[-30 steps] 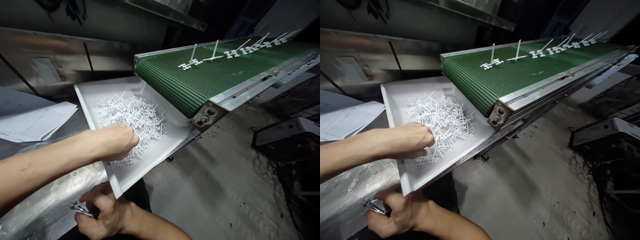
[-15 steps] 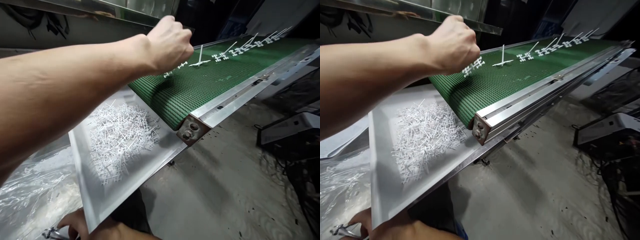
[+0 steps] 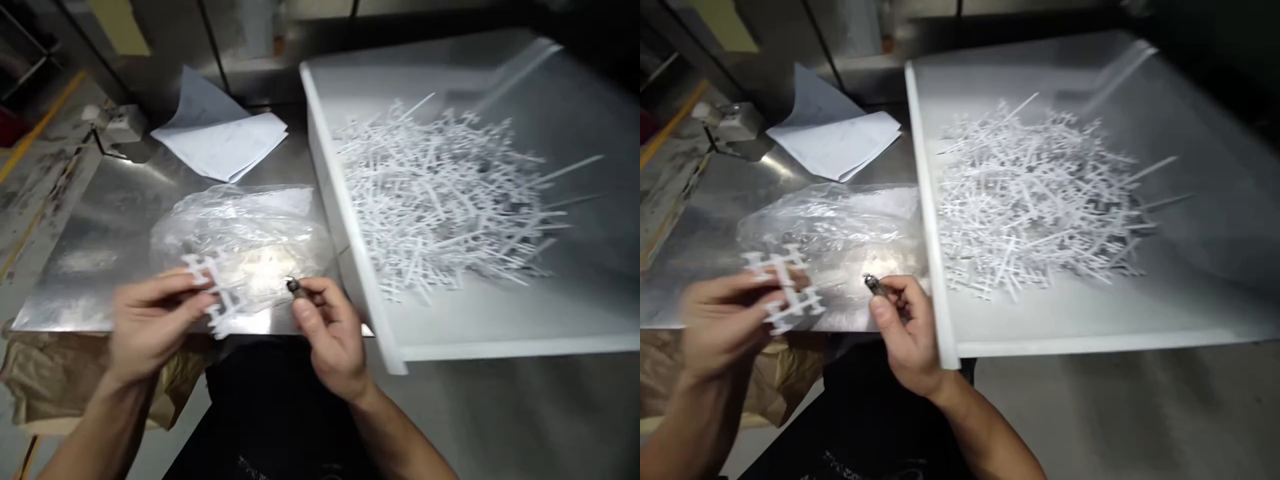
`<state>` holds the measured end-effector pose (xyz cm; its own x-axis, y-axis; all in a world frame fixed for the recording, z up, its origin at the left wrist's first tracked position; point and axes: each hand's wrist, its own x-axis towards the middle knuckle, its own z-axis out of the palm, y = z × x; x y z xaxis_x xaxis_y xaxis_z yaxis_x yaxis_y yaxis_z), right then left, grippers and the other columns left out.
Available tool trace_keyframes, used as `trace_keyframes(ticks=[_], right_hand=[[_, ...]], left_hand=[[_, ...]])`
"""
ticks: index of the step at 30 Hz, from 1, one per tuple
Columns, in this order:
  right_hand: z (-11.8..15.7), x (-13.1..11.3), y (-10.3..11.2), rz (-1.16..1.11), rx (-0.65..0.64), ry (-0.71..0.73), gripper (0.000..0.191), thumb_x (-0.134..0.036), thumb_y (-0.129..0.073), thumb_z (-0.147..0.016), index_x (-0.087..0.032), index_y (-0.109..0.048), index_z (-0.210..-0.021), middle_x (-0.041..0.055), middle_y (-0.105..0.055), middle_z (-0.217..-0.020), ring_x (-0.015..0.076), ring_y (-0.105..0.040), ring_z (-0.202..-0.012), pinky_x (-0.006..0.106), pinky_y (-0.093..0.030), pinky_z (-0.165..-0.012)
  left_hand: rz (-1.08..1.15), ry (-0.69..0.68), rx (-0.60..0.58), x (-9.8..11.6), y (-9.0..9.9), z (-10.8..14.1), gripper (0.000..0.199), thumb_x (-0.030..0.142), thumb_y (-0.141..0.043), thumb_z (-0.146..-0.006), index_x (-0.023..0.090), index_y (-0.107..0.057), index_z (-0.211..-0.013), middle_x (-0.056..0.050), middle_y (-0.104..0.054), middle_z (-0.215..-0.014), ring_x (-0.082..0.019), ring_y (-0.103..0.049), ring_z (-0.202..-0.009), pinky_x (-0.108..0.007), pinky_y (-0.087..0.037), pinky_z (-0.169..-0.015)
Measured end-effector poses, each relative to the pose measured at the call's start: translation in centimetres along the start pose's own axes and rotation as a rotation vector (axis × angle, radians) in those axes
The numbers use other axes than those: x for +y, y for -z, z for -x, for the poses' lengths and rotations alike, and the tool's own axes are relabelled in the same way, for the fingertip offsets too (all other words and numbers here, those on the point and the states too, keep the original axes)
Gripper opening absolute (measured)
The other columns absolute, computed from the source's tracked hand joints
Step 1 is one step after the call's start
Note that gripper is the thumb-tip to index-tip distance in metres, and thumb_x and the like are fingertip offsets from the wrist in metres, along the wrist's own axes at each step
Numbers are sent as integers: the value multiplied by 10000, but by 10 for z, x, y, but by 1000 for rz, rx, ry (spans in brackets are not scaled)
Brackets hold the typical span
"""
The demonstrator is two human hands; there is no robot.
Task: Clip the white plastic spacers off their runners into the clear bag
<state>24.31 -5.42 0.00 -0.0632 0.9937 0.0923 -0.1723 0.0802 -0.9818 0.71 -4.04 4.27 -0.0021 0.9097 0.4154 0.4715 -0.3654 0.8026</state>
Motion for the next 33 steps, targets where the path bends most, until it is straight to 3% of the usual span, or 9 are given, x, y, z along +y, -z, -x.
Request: trace_keyframes(ticks=[2,6,10,22,26,33], right_hand=[[-10,-4,-9,-17,6,-29,82,-310,-736,-1062,-262,-713,-1125,-57,-619,-784,105,-566,-646,229,-518,-621],[-25,-5,-21,33,8,-39,109,-317,-786,-1024,-232,-736,-1068,-70,-593,-734,89,-510,-593,225,-472,-570],[-32,-7,-22,87,43,-66,114,-310,-783,-1008,-211,-731,-1033,-70,-589,-726,84,-511,-583,221,-462,-549],[-36,-7,-21,106,-22,-82,130,-315,-777,-1033,-199,-719,-1048,-64,-579,-739,78,-484,-576,214,-399,-493],[-36,-6,-20,83,-43,-114,109,-308,-746,-1064,-204,-716,-1055,-72,-540,-705,87,-440,-563,235,-356,-483],[-38,-6,-19,134,-7,-109,178,-338,-719,-1093,-208,-745,-975,-57,-566,-679,101,-470,-564,265,-410,-524]], left_hand=[[84,-28,-12,-15,-1,17,106,214,-915,-945,242,-883,-1042,-17,-862,-985,-162,-823,-854,-240,-683,-798],[149,-103,-56,-25,-19,5,204,94,-866,-937,268,-896,-1039,-2,-863,-966,-144,-820,-864,-224,-674,-808],[122,-71,-89,-28,-25,-7,202,82,-857,-947,253,-879,-1051,2,-861,-981,-145,-824,-900,-219,-667,-808],[100,-106,-200,-30,-23,-3,228,64,-821,-984,246,-859,-1115,-10,-858,-1018,-161,-810,-899,-300,-681,-853],[124,-116,-229,-31,-23,-3,331,29,-819,-970,280,-851,-1183,2,-850,-1005,-175,-812,-907,-328,-682,-838],[87,-97,-221,-29,-26,-4,327,13,-817,-963,272,-855,-1160,12,-851,-1006,-156,-808,-896,-298,-675,-836]])
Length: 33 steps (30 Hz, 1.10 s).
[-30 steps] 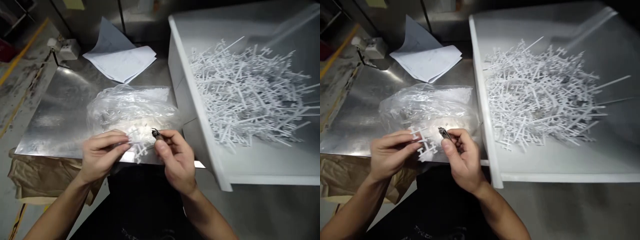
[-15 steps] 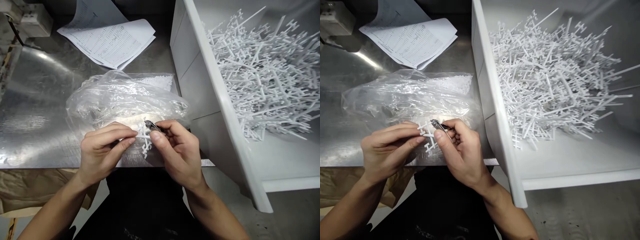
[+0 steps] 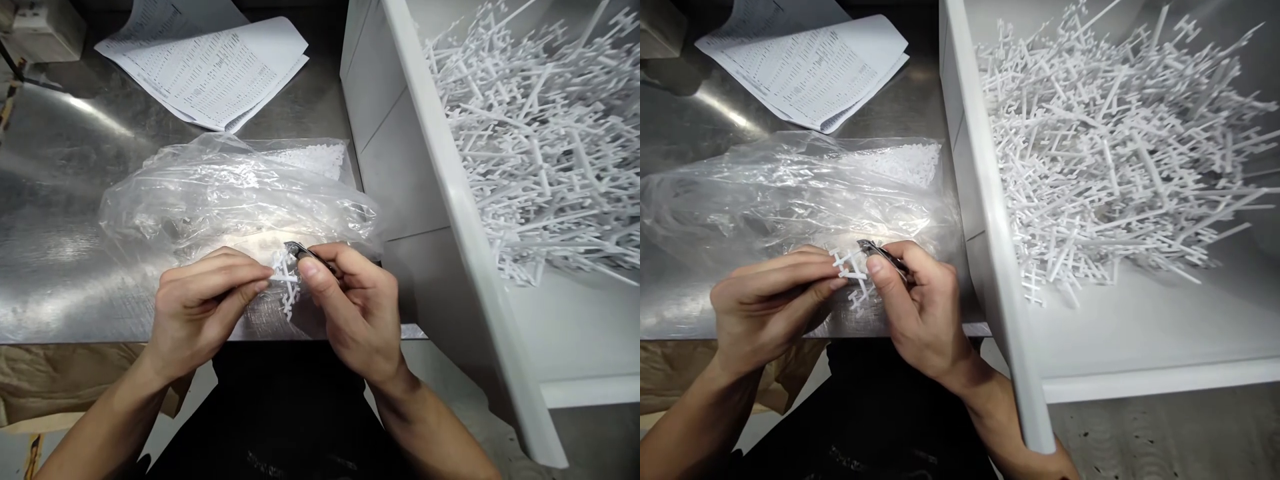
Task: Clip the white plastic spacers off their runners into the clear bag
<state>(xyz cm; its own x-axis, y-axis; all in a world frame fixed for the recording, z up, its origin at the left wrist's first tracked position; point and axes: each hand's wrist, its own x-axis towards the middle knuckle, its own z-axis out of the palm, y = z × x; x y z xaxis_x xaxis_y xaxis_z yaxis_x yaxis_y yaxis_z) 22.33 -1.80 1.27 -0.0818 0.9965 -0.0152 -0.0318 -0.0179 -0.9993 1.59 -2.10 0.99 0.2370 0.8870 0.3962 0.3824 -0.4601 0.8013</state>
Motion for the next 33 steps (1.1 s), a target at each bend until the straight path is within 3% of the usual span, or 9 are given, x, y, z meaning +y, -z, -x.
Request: trace_keyframes(ticks=[16,24,28,30,33], right_hand=[[2,-5,1,-63,-48,-4,40,-274,-819,-1007,-255,-784,-1002,-49,-603,-692,118,-529,-578,256,-440,-512],[0,-7,0,-26,-54,-30,104,-339,-789,-1035,-241,-770,-1006,-46,-578,-687,120,-512,-561,256,-424,-485],[-4,-11,2,103,-55,46,155,-333,-741,-1061,-235,-742,-941,-54,-555,-661,109,-468,-538,267,-393,-487],[-9,-11,1,143,-22,68,152,-315,-738,-1047,-225,-738,-925,-50,-592,-668,111,-493,-548,271,-412,-500],[-16,-7,-2,27,14,23,148,-313,-746,-1022,-217,-731,-910,-30,-667,-724,132,-611,-641,275,-518,-585]], left_hand=[[19,18,-4,-1,-1,0,321,13,-785,-979,262,-849,-1170,7,-848,-1008,-150,-803,-904,-291,-672,-838],[31,22,-5,-1,-2,0,313,18,-776,-992,265,-849,-1171,5,-845,-1004,-159,-801,-915,-312,-664,-828],[-14,-17,8,1,-4,0,288,29,-777,-993,250,-838,-1168,-3,-839,-998,-159,-803,-907,-317,-660,-838],[-77,-40,13,3,-3,-1,264,33,-772,-995,226,-831,-1167,-12,-835,-993,-155,-802,-902,-311,-651,-839],[-183,-57,11,3,-2,-6,227,48,-762,-1004,208,-828,-1151,-14,-835,-992,-140,-790,-880,-291,-631,-832]])
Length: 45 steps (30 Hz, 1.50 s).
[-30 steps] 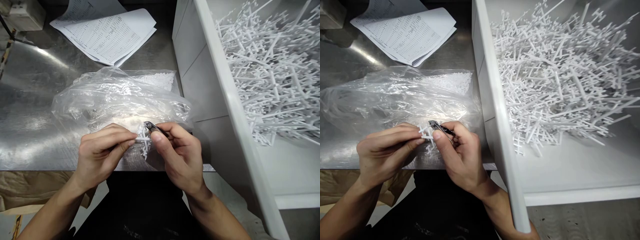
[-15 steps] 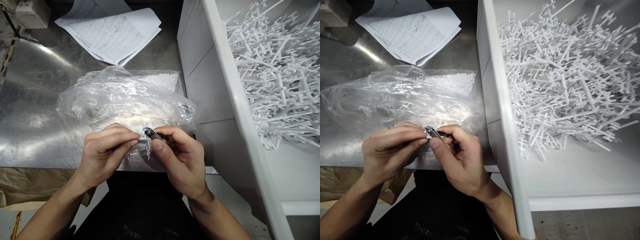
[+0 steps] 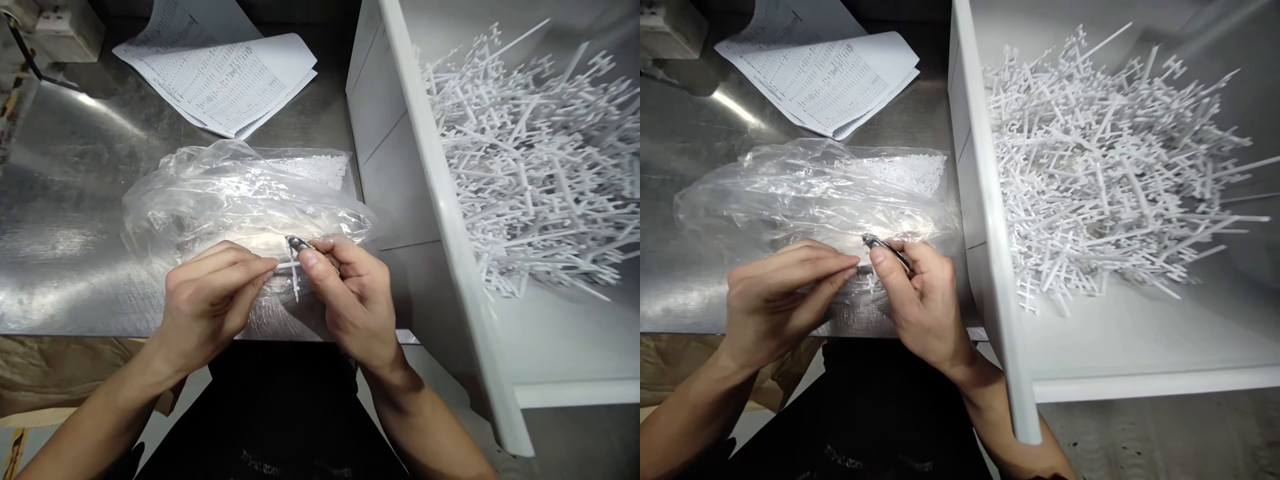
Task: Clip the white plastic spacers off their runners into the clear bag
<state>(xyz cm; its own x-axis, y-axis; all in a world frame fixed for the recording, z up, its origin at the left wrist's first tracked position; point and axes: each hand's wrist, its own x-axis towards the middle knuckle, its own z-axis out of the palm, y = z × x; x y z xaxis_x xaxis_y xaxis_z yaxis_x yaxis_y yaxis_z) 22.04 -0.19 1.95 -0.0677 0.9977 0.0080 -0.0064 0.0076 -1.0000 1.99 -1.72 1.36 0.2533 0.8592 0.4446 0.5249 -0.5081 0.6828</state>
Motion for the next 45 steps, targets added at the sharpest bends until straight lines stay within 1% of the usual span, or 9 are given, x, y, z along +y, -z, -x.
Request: trace_keyframes(ticks=[3,5,9,13,27,33,36,40,45], right_hand=[[-1,5,-2,-134,24,-57,144,-332,-786,-1002,-217,-739,-929,-42,-642,-716,133,-638,-684,290,-584,-696],[3,6,-1,-171,41,-70,126,-322,-816,-983,-217,-752,-956,-66,-595,-676,113,-584,-620,278,-573,-667],[11,4,4,-141,-4,-34,71,-269,-804,-989,-217,-759,-970,-70,-584,-670,83,-476,-540,225,-437,-510],[13,1,6,-9,-79,15,116,-244,-752,-1024,-217,-738,-913,-74,-504,-644,81,-432,-540,219,-352,-475],[10,6,3,149,-74,77,145,-310,-728,-1074,-194,-739,-988,-72,-544,-663,79,-450,-539,217,-393,-480],[8,6,2,147,-7,88,124,-270,-741,-1052,-177,-770,-975,-40,-698,-729,91,-608,-610,214,-527,-576],[10,6,3,68,-8,66,101,-276,-755,-1049,-189,-764,-998,-73,-601,-679,78,-527,-573,202,-474,-532],[12,4,3,31,-133,98,57,-241,-765,-1039,-211,-741,-997,-84,-535,-694,70,-478,-572,201,-405,-507],[11,4,1,57,-182,128,57,-203,-750,-1045,-214,-716,-1001,-92,-530,-690,64,-470,-557,203,-390,-497]], left_hand=[[-30,-8,5,-4,2,-4,183,74,-775,-1007,209,-835,-1115,-8,-843,-993,-132,-792,-871,-277,-630,-834],[6,22,27,-6,3,-5,163,90,-797,-1003,215,-839,-1100,-2,-853,-1008,-132,-803,-895,-267,-641,-844],[58,144,115,-7,7,-6,144,127,-829,-999,253,-851,-1065,26,-862,-1015,-131,-813,-914,-254,-665,-828],[79,198,198,-6,9,-6,183,107,-856,-972,274,-862,-1046,44,-862,-996,-127,-810,-902,-251,-675,-798],[121,163,172,-8,7,-5,191,124,-868,-979,294,-864,-1067,62,-858,-1002,-107,-802,-902,-249,-674,-810],[74,198,200,-9,6,-6,157,156,-872,-981,295,-874,-1054,49,-864,-1000,-138,-813,-890,-290,-682,-793],[55,185,216,-10,4,-6,159,143,-874,-978,283,-872,-1053,48,-863,-1001,-124,-806,-895,-273,-673,-806],[22,153,216,-12,2,-5,151,132,-866,-981,264,-867,-1052,35,-861,-1002,-123,-800,-904,-278,-667,-832],[-5,120,211,-12,2,-5,172,96,-854,-975,246,-862,-1059,30,-858,-993,-120,-797,-908,-266,-655,-832]])
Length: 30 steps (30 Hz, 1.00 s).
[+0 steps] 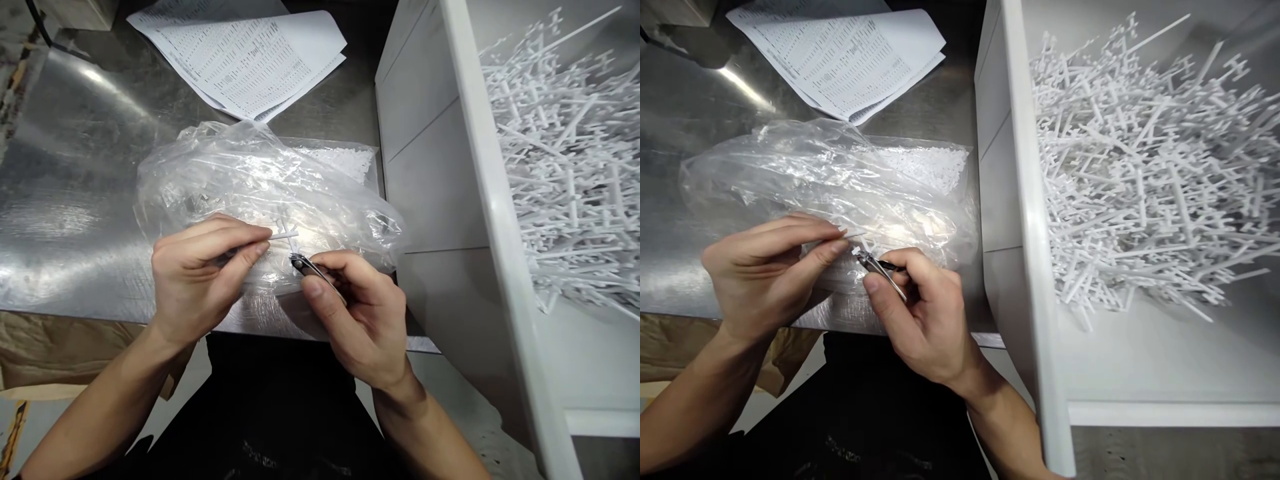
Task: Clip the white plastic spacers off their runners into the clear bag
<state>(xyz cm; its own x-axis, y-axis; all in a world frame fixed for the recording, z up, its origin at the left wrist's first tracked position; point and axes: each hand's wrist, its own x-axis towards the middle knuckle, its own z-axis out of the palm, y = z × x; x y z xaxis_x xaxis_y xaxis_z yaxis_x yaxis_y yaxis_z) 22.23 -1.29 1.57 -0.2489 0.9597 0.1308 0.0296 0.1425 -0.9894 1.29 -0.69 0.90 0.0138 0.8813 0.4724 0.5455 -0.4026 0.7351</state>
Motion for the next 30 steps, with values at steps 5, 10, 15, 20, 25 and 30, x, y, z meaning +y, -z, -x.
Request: trace_keyframes(ticks=[5,10,15,20,25,30], right_hand=[[0,2,1,68,29,41,42,-199,-729,-1069,-212,-735,-1029,-78,-569,-712,74,-492,-582,224,-427,-537],[-1,2,0,24,87,-47,133,-269,-740,-1078,-206,-756,-962,-66,-562,-679,81,-491,-577,224,-419,-517],[2,2,0,-131,140,-103,88,-279,-779,-1045,-203,-773,-1002,-69,-580,-681,69,-481,-555,199,-418,-498],[3,2,0,-94,267,-51,60,-164,-808,-958,-204,-789,-997,-72,-627,-668,79,-526,-533,218,-505,-515],[2,1,-1,-21,291,-42,79,-196,-834,-952,-224,-803,-1020,-43,-666,-719,126,-614,-588,261,-563,-530],[2,1,-2,-43,272,-36,80,-195,-840,-956,-228,-795,-1013,-61,-614,-711,94,-557,-557,216,-509,-480]], left_hand=[[-11,-37,-12,0,-1,0,214,55,-833,-968,239,-863,-1072,23,-857,-984,-127,-798,-901,-272,-652,-828],[-90,-2,-7,0,-3,0,153,128,-850,-981,263,-868,-1052,34,-862,-973,-129,-802,-857,-267,-657,-782],[-101,26,26,-1,0,0,162,153,-826,-1006,288,-868,-1085,34,-858,-985,-144,-809,-879,-269,-651,-760],[60,-93,-107,-3,3,2,234,73,-783,-1011,255,-829,-1150,13,-846,-1009,-130,-797,-900,-253,-644,-818],[227,-150,-272,-4,5,5,365,1,-753,-997,235,-792,-1275,-27,-823,-1017,-156,-786,-945,-297,-641,-862],[225,-175,-287,-3,5,5,414,-21,-763,-981,235,-787,-1305,-23,-819,-990,-163,-776,-935,-305,-627,-850]])
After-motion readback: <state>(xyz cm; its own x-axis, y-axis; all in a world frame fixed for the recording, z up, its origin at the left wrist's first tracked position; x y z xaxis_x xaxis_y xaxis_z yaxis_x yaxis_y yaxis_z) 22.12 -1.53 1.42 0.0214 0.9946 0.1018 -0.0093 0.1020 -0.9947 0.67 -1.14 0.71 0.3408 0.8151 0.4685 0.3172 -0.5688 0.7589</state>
